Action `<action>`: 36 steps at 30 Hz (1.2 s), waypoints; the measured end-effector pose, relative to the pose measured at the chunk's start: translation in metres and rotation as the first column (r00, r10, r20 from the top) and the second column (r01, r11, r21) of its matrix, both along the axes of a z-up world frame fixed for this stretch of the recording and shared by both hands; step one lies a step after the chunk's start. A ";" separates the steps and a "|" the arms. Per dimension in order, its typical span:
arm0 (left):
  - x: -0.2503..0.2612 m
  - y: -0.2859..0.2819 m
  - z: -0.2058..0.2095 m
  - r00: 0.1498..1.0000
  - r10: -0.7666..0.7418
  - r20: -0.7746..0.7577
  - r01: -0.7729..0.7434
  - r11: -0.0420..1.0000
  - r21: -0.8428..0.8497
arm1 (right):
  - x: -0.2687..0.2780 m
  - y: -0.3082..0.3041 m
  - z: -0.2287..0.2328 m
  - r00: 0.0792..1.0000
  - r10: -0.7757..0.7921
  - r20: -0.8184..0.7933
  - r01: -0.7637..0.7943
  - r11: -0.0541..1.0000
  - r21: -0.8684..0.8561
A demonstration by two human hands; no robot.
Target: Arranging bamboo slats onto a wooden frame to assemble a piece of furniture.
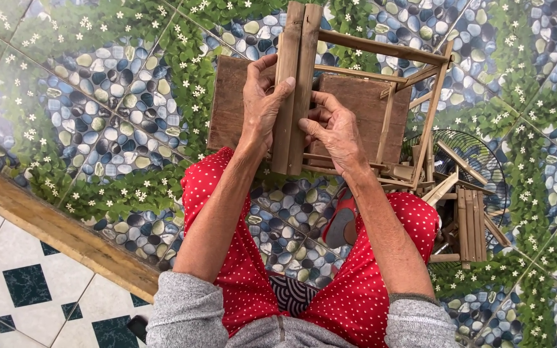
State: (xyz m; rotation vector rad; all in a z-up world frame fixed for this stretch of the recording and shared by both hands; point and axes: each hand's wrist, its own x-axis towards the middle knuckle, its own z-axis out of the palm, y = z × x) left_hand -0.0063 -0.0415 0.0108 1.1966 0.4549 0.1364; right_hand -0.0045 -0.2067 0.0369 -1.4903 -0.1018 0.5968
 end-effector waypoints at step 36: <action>-0.011 0.013 -0.004 0.986 0.165 0.032 -0.160 0.979 -0.124 | -0.004 0.047 0.039 0.694 0.390 0.605 0.254 0.653 -0.713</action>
